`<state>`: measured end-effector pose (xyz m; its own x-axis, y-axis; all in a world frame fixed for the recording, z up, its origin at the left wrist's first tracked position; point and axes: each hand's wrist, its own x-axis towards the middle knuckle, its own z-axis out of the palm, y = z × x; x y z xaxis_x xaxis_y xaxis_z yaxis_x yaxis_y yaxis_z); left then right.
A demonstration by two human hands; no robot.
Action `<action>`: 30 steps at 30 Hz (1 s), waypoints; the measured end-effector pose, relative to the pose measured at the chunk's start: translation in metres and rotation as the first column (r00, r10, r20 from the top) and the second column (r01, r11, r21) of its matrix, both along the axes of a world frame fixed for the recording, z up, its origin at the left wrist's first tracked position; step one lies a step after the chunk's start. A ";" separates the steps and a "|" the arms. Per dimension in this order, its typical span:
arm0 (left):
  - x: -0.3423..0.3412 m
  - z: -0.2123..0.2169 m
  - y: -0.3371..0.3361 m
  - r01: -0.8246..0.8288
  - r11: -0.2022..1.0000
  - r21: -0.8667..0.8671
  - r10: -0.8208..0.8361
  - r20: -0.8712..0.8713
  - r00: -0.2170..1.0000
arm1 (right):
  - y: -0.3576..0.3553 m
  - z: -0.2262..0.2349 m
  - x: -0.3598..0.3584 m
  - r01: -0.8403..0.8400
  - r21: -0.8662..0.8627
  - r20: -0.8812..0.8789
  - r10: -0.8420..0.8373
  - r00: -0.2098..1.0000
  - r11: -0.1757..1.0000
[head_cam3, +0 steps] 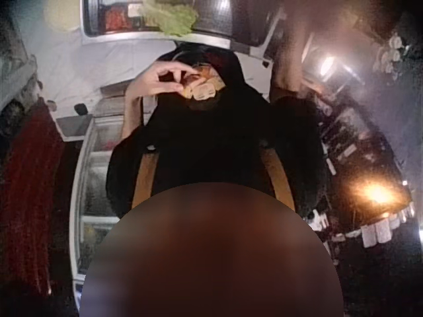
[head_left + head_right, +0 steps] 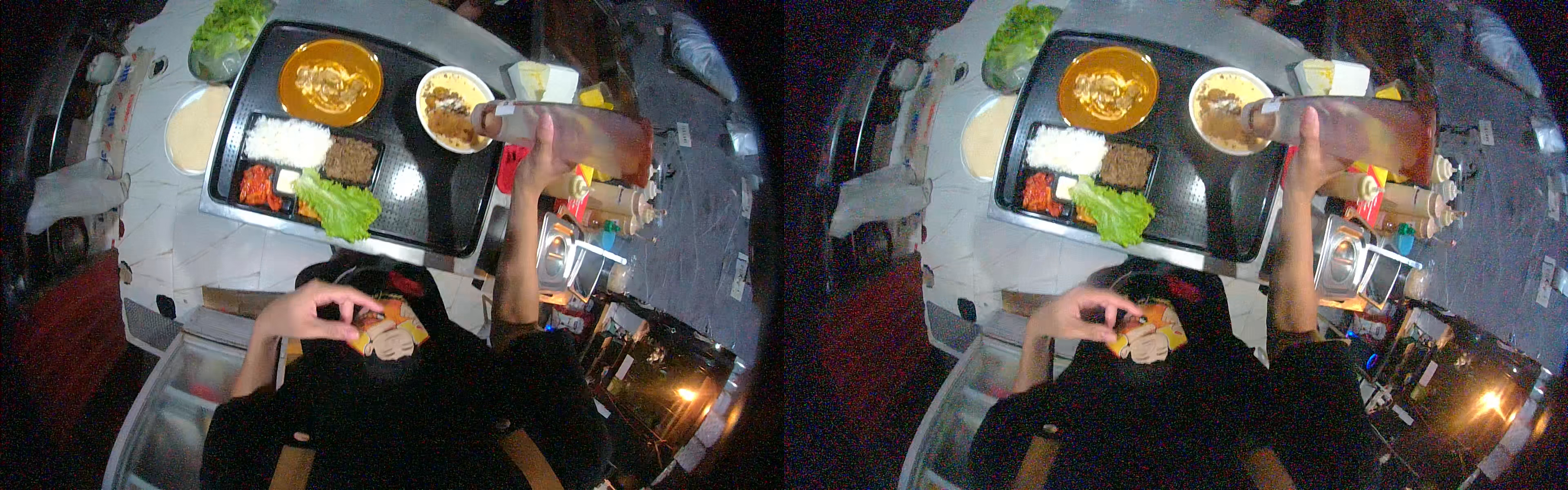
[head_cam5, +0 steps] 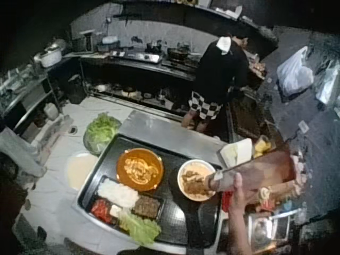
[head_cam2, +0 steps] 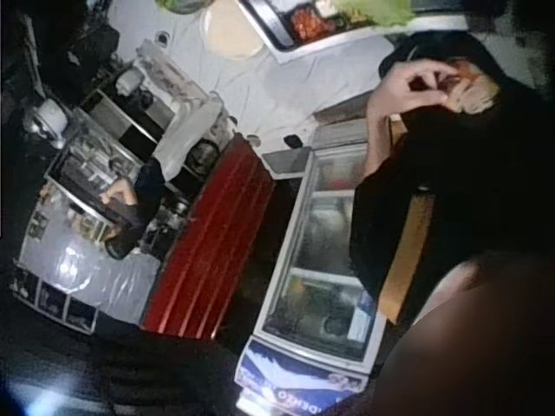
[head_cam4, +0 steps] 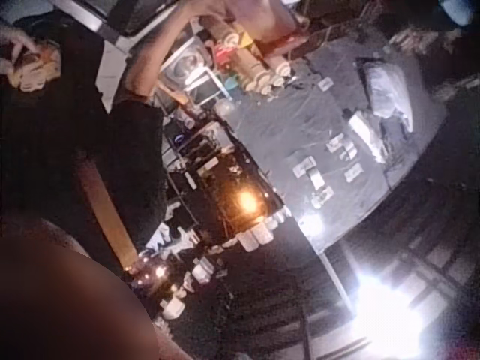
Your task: The person assembles a meal tray by placing a soup bowl and a rice bowl onto a black tray, then adds rice, meat, lettuce, and sauces using tongs and squeeze bottles. The tray is completed with multiple components arranged in compartments.
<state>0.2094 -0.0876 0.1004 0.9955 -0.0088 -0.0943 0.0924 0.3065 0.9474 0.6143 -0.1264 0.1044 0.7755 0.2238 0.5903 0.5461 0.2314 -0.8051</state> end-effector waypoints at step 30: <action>-0.122 -0.238 -0.074 -0.801 0.598 -0.031 0.512 -0.754 0.411 | 0.007 -0.036 -0.015 -0.084 -0.129 0.040 0.090 0.995 0.988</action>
<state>0.0876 -0.1615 -0.1378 0.3750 0.4463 -0.8125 0.2048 0.8150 0.5421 0.5988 -0.1196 0.0682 0.7226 0.3646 0.5873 0.5655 0.1769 -0.8056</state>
